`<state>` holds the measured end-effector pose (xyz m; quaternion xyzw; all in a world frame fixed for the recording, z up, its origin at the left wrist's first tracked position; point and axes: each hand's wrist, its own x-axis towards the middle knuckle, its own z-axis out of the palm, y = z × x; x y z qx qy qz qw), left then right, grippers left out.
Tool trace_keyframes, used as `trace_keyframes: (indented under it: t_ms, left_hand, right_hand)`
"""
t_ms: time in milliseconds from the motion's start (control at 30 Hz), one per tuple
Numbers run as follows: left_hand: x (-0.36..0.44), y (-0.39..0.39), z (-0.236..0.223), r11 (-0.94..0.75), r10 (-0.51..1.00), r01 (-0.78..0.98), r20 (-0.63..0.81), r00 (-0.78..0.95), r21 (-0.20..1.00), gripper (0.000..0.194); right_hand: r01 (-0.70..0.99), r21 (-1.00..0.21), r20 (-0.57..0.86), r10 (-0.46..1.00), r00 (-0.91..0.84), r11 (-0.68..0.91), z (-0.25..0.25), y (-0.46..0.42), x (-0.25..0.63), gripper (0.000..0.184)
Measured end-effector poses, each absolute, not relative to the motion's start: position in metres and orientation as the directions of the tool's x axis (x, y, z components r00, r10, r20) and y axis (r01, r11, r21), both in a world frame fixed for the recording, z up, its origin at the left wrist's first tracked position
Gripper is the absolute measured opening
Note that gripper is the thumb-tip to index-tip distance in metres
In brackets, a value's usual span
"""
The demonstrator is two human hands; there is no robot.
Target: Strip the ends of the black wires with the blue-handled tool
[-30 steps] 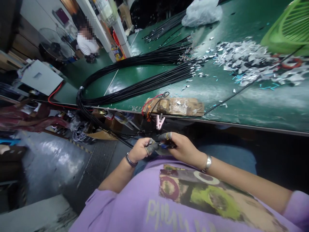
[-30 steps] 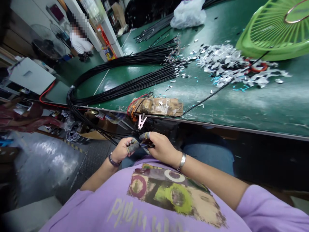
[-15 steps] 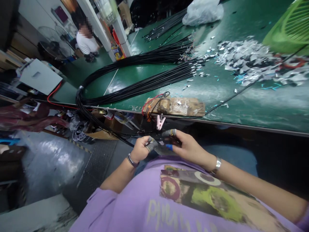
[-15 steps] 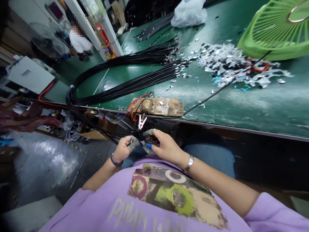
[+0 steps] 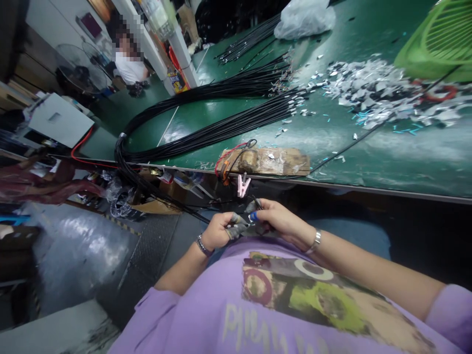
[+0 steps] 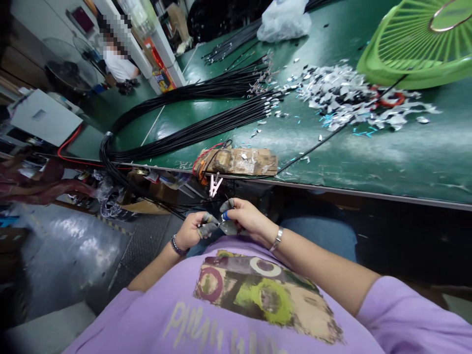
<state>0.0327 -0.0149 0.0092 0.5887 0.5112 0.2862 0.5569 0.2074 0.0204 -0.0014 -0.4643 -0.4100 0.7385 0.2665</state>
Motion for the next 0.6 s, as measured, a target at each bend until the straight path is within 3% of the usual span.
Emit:
trace_keyframes:
  t_ms: [100, 367, 600]
  left_hand:
    - [0.033, -0.015, 0.013, 0.184, 0.937, 0.202, -0.234, 0.26, 0.962, 0.047]
    - [0.034, -0.013, 0.01, 0.273, 0.943, 0.208, -0.304, 0.135, 0.939, 0.048]
    - [0.035, -0.014, 0.007, 0.198, 0.951, 0.322, -0.261, 0.166, 0.926, 0.04]
  right_hand:
    - [-0.017, -0.812, -0.531, 0.75, -0.394, -0.583, -0.011, 0.019, 0.207, 0.012]
    - [0.05, -0.993, -0.117, 0.866, -0.487, -0.106, 0.003, 0.02, 0.216, 0.015]
    - [0.044, -0.999, -0.012, 0.872, -0.49, 0.01, 0.008, 0.023, 0.21, 0.018]
